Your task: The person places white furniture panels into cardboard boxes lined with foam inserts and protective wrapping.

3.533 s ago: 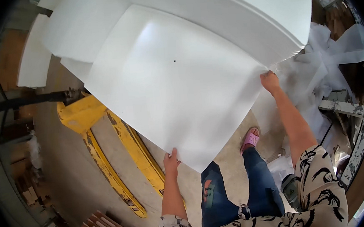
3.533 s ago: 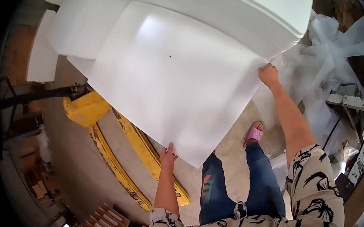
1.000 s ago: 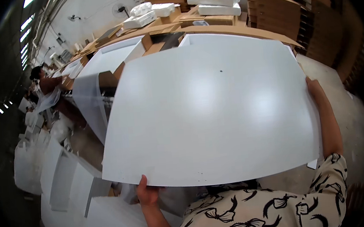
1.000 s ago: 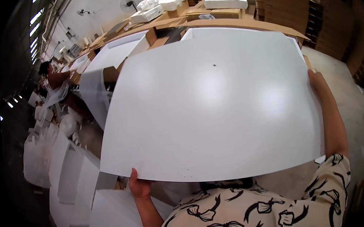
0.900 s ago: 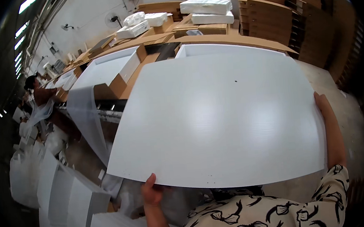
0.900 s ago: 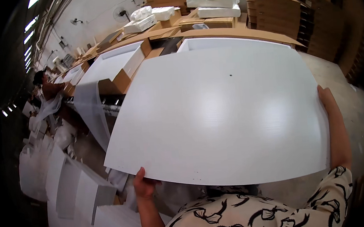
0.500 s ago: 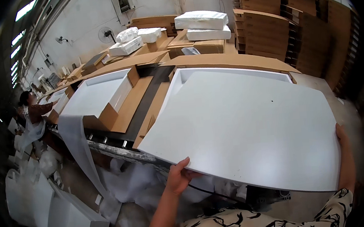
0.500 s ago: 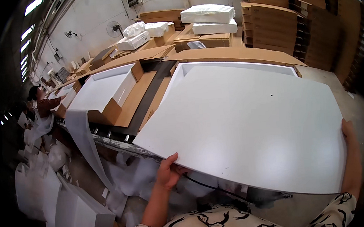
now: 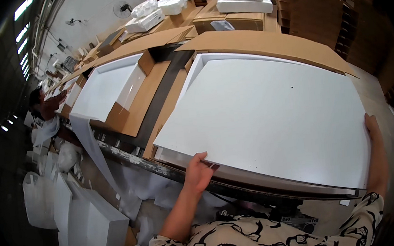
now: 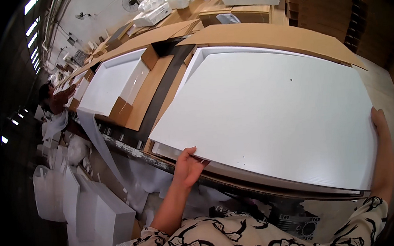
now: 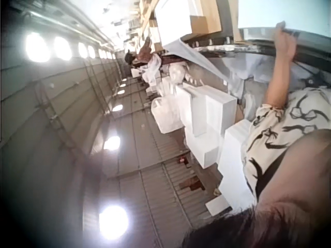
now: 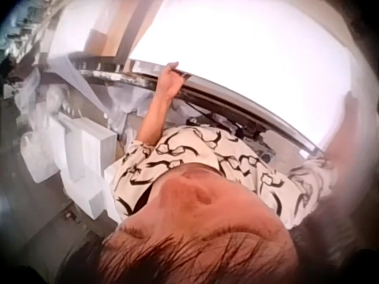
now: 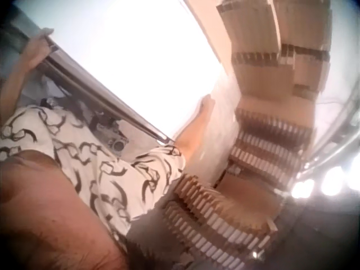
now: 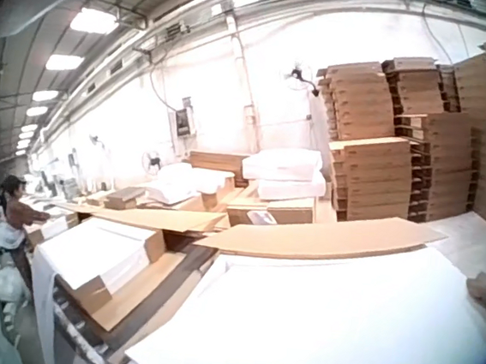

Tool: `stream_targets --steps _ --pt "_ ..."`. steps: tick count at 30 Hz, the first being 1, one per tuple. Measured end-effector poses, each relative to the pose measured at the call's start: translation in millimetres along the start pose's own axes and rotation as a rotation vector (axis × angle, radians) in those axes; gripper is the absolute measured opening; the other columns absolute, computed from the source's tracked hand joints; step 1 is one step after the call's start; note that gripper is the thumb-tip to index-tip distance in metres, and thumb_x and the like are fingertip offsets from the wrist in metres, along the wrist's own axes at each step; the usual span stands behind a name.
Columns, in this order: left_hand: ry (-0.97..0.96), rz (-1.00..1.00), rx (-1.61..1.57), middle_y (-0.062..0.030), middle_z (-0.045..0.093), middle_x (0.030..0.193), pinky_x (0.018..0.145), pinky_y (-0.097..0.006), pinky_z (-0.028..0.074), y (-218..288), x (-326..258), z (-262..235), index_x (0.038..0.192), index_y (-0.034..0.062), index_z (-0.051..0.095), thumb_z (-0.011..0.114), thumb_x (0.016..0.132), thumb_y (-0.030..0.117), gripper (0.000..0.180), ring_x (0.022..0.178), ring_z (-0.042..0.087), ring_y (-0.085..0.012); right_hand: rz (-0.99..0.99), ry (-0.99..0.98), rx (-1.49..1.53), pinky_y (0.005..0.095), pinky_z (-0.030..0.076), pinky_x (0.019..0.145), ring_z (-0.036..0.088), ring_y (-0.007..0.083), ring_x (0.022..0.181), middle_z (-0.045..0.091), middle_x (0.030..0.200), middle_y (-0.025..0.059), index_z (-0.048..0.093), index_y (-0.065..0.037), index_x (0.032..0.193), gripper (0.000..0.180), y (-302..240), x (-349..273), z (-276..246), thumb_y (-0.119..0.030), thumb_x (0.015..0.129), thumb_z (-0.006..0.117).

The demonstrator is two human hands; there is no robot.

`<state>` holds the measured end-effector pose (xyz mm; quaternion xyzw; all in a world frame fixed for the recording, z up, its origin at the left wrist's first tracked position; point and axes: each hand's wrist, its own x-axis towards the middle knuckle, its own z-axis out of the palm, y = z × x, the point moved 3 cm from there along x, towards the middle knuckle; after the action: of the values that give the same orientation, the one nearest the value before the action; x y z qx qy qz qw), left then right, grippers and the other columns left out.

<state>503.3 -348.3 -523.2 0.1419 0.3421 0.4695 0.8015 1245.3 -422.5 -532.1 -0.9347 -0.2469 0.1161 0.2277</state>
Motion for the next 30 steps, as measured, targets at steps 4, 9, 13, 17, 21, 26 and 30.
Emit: stream_targets --steps 4,9,13,17,21,26,30 --pt "0.098 -0.077 -0.126 -0.0150 0.037 0.128 0.100 -0.046 0.030 -2 19 -22 0.124 -0.0025 0.033 0.044 0.085 0.018 0.046 0.117 0.038 -0.0275 -0.024 -0.215 0.029 0.0408 0.038 0.092 0.048 0.0373 0.109 0.047 0.118 0.0305 0.040 0.016 0.117 0.060 -51 -10 36 -0.036 0.088 0.042" --pt "0.261 -0.137 -0.045 -0.0164 0.035 0.128 0.103 -0.051 0.024 -11 30 -30 0.124 -0.0025 0.031 0.044 0.086 0.019 0.046 0.119 0.035 -0.0298 0.059 -0.190 0.033 0.0396 0.041 0.078 0.052 0.0307 0.089 0.054 0.099 0.0242 0.046 0.014 0.107 0.054 -38 -2 72 -0.036 0.087 0.042" --pt "0.395 -0.219 0.020 -0.0179 0.030 0.133 0.103 -0.054 0.020 -12 25 -23 0.130 -0.0022 0.025 0.047 0.087 0.021 0.053 0.124 0.030 -0.0292 0.097 -0.128 0.116 0.0378 0.043 0.061 0.054 0.0226 0.067 0.058 0.076 0.0159 0.054 0.012 0.092 0.049 -25 7 87 -0.035 0.087 0.043" --pt "0.335 -0.089 0.513 -0.0155 0.027 0.138 0.104 -0.047 0.022 -16 19 -35 0.133 -0.0041 0.026 0.049 0.088 0.025 0.058 0.127 0.028 -0.0268 -0.072 -0.334 0.058 0.0384 0.045 0.075 0.055 0.0277 0.084 0.057 0.093 0.0178 0.052 0.005 0.108 0.046 4 27 112 -0.034 0.086 0.044" --pt "0.181 -0.164 0.567 -0.0137 0.033 0.137 0.103 -0.038 0.025 -14 23 -1 0.127 -0.0041 0.039 0.050 0.089 0.024 0.049 0.128 0.027 -0.0212 -0.637 -0.102 -0.144 0.0400 0.045 0.070 0.058 0.0331 0.078 0.061 0.084 0.0157 0.060 -0.003 0.082 0.024 -23 -27 171 -0.022 0.085 0.046" --pt "0.097 0.404 0.932 -0.0077 0.065 0.095 0.078 -0.023 0.044 -15 -4 19 0.105 -0.0006 0.061 0.056 0.087 0.019 0.027 0.086 0.058 -0.0119 -0.933 -0.256 -0.375 0.0506 0.033 0.094 0.039 0.0402 0.115 0.041 0.126 0.0232 0.046 -0.005 0.118 0.042 -127 -202 250 -0.022 0.081 0.054" --pt "0.162 0.663 1.012 -0.0097 0.065 0.097 0.075 -0.023 0.046 -15 -52 14 0.101 -0.0006 0.062 0.056 0.085 0.008 0.019 0.087 0.060 -0.0126 -1.305 -0.206 -0.342 0.0486 0.027 0.100 0.031 0.0437 0.121 0.033 0.131 0.0265 0.038 -0.004 0.127 0.048 -164 -291 267 -0.023 0.085 0.050"
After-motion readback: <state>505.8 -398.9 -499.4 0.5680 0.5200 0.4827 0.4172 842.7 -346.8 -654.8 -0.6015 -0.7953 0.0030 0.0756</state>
